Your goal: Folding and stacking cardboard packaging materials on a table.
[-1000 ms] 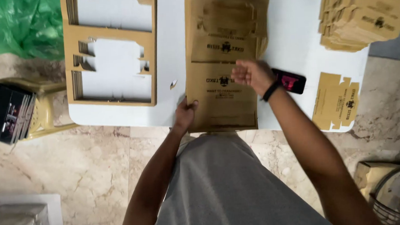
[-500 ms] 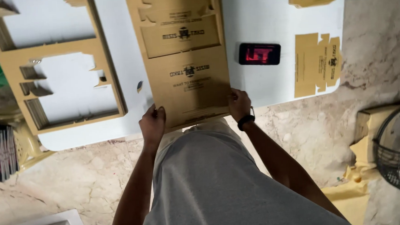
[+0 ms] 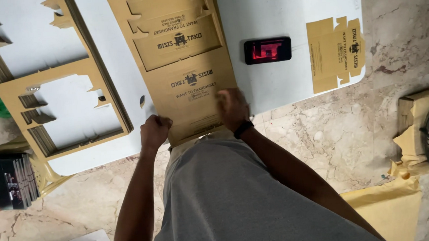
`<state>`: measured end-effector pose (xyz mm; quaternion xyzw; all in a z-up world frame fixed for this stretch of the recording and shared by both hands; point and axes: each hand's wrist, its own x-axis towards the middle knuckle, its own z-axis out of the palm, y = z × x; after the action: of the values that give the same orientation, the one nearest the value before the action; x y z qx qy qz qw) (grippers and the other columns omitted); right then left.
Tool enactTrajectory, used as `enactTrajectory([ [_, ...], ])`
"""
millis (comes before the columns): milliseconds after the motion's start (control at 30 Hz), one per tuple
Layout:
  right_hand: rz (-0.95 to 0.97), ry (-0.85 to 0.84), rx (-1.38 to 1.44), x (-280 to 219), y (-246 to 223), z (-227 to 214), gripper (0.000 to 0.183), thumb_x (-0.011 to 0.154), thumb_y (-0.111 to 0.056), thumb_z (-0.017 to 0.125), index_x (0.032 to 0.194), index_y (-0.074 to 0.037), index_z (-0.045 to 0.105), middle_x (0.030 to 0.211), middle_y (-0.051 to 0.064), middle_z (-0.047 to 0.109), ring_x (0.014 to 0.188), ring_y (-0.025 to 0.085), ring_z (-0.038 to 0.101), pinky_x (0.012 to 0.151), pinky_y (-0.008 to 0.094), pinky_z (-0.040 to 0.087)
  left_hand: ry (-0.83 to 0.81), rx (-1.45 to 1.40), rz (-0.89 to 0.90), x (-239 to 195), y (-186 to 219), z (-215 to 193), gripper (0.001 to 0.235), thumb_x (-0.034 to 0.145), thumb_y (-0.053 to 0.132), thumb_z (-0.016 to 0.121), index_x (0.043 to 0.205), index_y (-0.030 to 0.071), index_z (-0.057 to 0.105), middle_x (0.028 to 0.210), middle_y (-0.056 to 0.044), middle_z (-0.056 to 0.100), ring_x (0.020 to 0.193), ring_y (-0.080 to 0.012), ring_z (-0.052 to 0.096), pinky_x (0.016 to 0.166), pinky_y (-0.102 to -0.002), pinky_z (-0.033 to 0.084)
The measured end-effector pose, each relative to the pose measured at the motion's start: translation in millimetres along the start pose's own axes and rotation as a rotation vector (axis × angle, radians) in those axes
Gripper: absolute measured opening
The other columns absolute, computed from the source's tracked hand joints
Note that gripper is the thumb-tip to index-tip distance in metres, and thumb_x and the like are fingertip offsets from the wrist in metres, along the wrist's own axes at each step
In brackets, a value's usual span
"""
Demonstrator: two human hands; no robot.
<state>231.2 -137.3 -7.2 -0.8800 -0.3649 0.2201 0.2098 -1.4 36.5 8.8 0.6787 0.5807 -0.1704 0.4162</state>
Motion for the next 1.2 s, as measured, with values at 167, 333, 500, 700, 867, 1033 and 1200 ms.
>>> enactTrajectory([
  [167, -0.302, -0.442, -0.013, 10, -67, 43, 0.024, 0.088, -0.040, 0.063, 0.087, -0.018, 0.072, 0.083, 0.008, 0.074, 0.086, 0.033, 0.074, 0.079, 0.045, 0.059, 0.024, -0.006, -0.075, 19, -17, 22, 0.044, 0.083, 0.040, 0.078, 0.110, 0.006, 0.071, 0.099, -0.023, 0.074, 0.102, -0.0468, 0.071, 0.080, -0.054, 0.060],
  [333, -0.084, -0.792, 0.018, 37, -121, 20, 0.039, 0.076, -0.047, 0.065, 0.048, -0.019, 0.064, 0.046, 0.002, 0.064, 0.053, 0.026, 0.073, 0.062, 0.040, 0.061, 0.007, 0.009, -0.133, 17, -14, 21, 0.045, 0.084, 0.046, 0.078, 0.110, 0.010, 0.069, 0.100, -0.021, 0.074, 0.103, -0.0459, 0.071, 0.080, -0.055, 0.060],
  [500, 0.083, -0.998, 0.002, 46, -136, 16, 0.046, 0.077, -0.055, 0.073, 0.052, -0.017, 0.071, 0.045, 0.001, 0.064, 0.044, 0.021, 0.068, 0.066, 0.036, 0.061, -0.055, 0.129, -0.008, 6, -7, 14, 0.046, 0.093, 0.046, 0.060, 0.106, 0.002, 0.056, 0.099, -0.027, 0.071, 0.100, -0.0487, 0.071, 0.085, -0.059, 0.059],
  [700, 0.085, -1.103, -0.252, 56, -145, 18, 0.046, 0.086, -0.061, 0.055, 0.058, -0.029, 0.072, 0.051, -0.006, 0.066, 0.059, 0.020, 0.073, 0.100, 0.041, 0.048, 0.016, 0.150, 0.046, -39, 51, -14, 0.033, 0.097, 0.031, 0.052, 0.106, -0.001, 0.052, 0.099, -0.025, 0.069, 0.100, -0.0486, 0.071, 0.089, -0.058, 0.059],
  [867, 0.315, -1.164, 0.026, 65, -165, -6, 0.044, 0.090, -0.043, 0.060, 0.096, -0.002, 0.076, 0.088, 0.015, 0.075, 0.095, 0.036, 0.072, 0.094, 0.048, 0.055, -0.123, 0.197, -0.028, -20, -1, 25, 0.047, 0.101, 0.046, 0.045, 0.119, 0.003, 0.044, 0.103, -0.021, 0.069, 0.103, -0.0445, 0.072, 0.090, -0.056, 0.059],
  [1033, -0.037, -1.033, -0.303, 61, -172, 8, 0.042, 0.092, -0.042, 0.061, 0.095, -0.004, 0.079, 0.091, 0.013, 0.077, 0.097, 0.037, 0.074, 0.091, 0.052, 0.057, -0.269, 0.120, -0.142, -35, 15, 3, 0.054, 0.101, 0.050, 0.045, 0.130, 0.005, 0.039, 0.112, -0.021, 0.070, 0.110, -0.0446, 0.071, 0.094, -0.056, 0.057],
  [1200, -0.029, -1.036, -0.400, 56, -149, 35, 0.034, 0.094, -0.034, 0.060, 0.098, -0.007, 0.080, 0.092, 0.010, 0.079, 0.102, 0.034, 0.075, 0.093, 0.049, 0.059, -0.112, 0.387, 0.261, -29, 12, 36, 0.031, 0.101, 0.025, 0.052, 0.118, 0.000, 0.053, 0.098, -0.019, 0.059, 0.079, -0.0408, 0.076, 0.062, -0.049, 0.064],
])
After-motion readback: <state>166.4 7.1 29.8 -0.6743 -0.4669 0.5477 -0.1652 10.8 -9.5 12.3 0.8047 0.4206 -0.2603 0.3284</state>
